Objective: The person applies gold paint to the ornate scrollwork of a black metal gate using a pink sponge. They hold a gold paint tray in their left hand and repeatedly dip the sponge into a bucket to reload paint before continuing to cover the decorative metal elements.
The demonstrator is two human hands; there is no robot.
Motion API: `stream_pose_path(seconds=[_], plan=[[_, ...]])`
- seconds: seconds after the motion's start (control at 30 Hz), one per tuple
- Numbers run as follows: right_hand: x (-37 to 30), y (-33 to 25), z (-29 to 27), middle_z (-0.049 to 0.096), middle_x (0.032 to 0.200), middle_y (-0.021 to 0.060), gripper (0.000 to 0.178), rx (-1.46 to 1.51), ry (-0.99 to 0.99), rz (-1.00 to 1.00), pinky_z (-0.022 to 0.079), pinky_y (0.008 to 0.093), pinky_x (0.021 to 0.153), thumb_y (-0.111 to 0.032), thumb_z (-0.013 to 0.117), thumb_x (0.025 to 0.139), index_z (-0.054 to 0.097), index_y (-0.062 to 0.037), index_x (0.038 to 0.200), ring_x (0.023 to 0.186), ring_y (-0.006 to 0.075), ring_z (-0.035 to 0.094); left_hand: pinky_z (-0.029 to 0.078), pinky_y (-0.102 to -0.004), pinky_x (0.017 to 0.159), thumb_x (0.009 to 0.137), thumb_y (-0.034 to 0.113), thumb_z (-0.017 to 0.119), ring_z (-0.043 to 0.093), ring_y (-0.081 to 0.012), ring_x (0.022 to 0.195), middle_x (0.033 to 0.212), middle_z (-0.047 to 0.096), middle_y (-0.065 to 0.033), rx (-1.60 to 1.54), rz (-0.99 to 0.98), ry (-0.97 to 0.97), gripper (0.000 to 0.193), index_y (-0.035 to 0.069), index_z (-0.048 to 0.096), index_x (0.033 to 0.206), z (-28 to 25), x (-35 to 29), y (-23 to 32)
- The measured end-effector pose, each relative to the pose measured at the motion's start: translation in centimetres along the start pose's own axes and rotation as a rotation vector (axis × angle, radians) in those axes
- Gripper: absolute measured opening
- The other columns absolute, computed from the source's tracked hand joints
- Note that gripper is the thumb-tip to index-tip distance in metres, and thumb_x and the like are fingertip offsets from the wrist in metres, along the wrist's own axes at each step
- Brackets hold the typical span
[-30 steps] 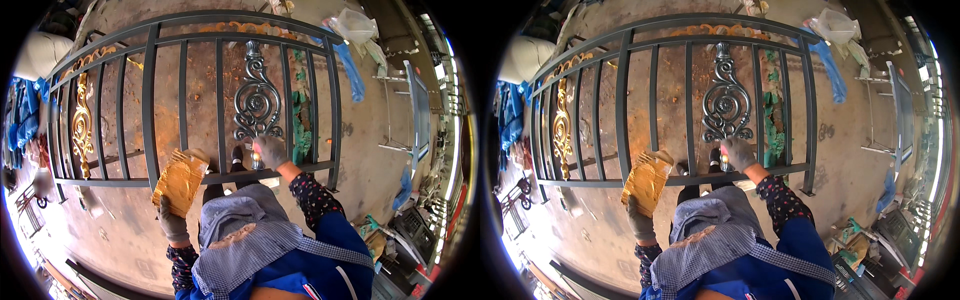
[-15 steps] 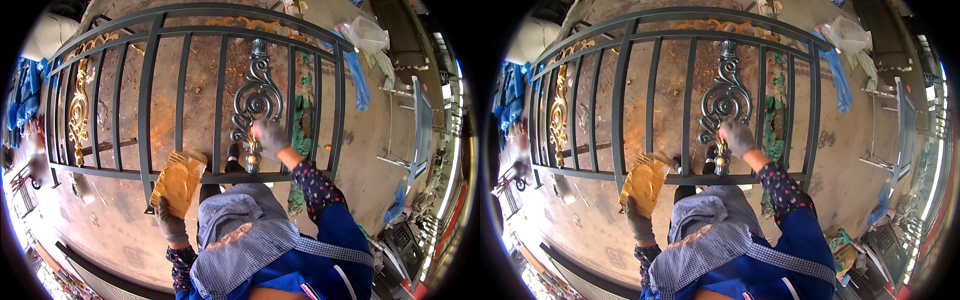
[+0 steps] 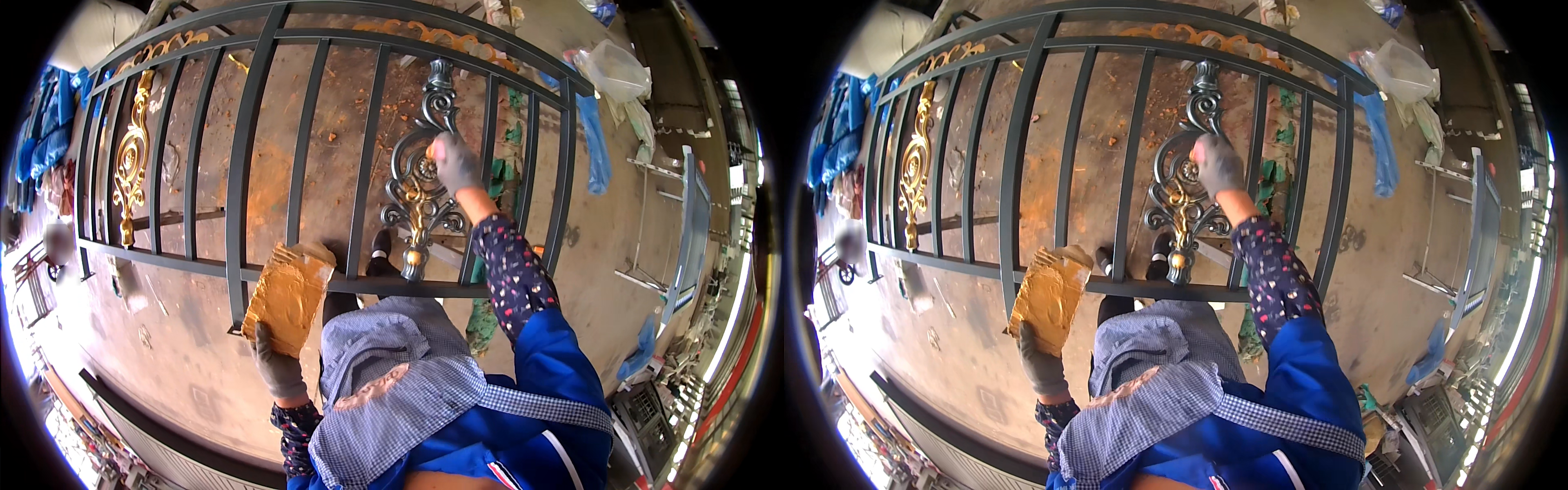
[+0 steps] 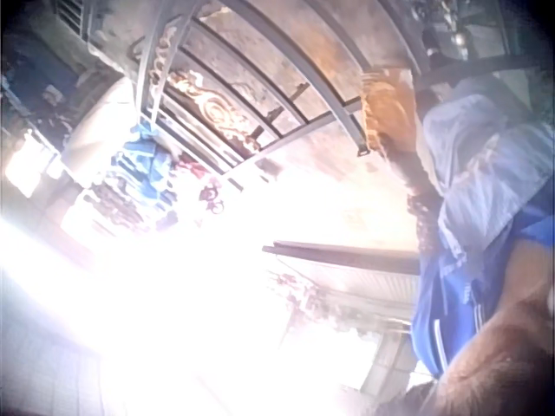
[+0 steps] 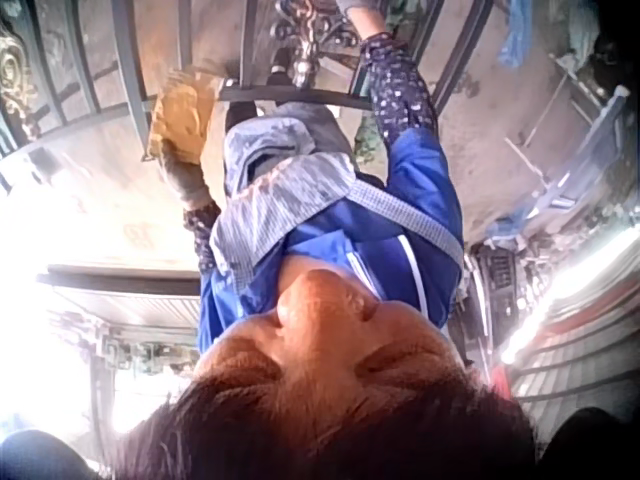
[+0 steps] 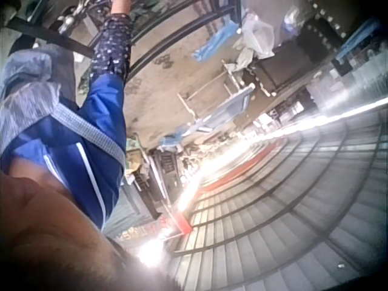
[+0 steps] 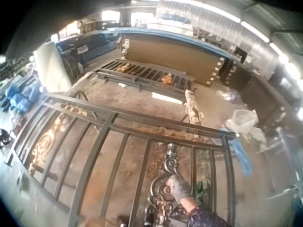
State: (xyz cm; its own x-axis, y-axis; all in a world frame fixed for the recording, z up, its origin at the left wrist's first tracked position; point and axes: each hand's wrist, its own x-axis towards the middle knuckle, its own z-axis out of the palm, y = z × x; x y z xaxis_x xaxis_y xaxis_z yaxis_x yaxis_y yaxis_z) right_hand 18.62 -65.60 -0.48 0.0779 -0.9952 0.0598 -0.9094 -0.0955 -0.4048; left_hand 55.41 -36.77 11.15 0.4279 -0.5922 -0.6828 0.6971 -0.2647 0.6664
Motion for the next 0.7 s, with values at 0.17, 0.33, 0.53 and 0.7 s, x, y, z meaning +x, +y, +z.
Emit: stream_pose_path(seconds=[0.17, 0.33, 0.53, 0.7], plan=[[-3.5, -4.0, 2.0, 0.063, 0.094, 0.0138, 0.023, 0.091, -0.25, -0.264, 0.051, 0.0458, 0.073, -0.011, 0.061, 0.079, 0.055, -0.0121, 0.101, 0.085, 0.0356, 0.064, 0.048, -0.0401, 0.1, 0.098, 0.032, 0.056, 0.056, -0.0262, 0.12, 0.134, 0.054, -0.0133, -0.028, 0.001, 0.021, 0.051, 0.0, 0.047, 0.136, 0.3, -0.5, 0.1], [-1.6, -0.1, 0.3, 0.062, 0.1, 0.0156, 0.023, -0.027, -0.117, -0.141, 0.05, 0.0475, 0.076, -0.014, 0.061, 0.083, 0.055, -0.0109, 0.104, 0.089, 0.0382, 0.062, 0.047, -0.0413, 0.101, 0.097, 0.032, 0.057, 0.055, -0.0268, 0.121, 0.135, 0.054, -0.0134, -0.067, 0.04, 0.0, 0.051, 0.001, 0.047, 0.137, 0.1, -0.5, 0.1], [-0.6, -4.7, 3.5, 0.062, 0.099, 0.0168, 0.025, -0.006, -0.157, -0.133, 0.05, 0.0477, 0.076, -0.012, 0.063, 0.08, 0.055, -0.0104, 0.103, 0.086, 0.0387, 0.063, 0.047, -0.0422, 0.101, 0.097, 0.031, 0.057, 0.054, -0.0274, 0.123, 0.137, 0.052, -0.0132, -0.084, 0.039, -0.001, 0.051, 0.002, 0.046, 0.137, 0.2, -0.8, -0.5], [-2.0, -1.6, -0.6, 0.061, 0.103, 0.0168, 0.026, -0.126, -0.437, -0.151, 0.05, 0.0478, 0.079, -0.009, 0.059, 0.08, 0.054, -0.0098, 0.105, 0.094, 0.0389, 0.063, 0.047, -0.0423, 0.101, 0.098, 0.032, 0.056, 0.053, -0.027, 0.123, 0.137, 0.051, -0.0129, -0.11, 0.034, 0.023, 0.052, 0.002, 0.045, 0.138, -0.8, -0.7, -1.1]])
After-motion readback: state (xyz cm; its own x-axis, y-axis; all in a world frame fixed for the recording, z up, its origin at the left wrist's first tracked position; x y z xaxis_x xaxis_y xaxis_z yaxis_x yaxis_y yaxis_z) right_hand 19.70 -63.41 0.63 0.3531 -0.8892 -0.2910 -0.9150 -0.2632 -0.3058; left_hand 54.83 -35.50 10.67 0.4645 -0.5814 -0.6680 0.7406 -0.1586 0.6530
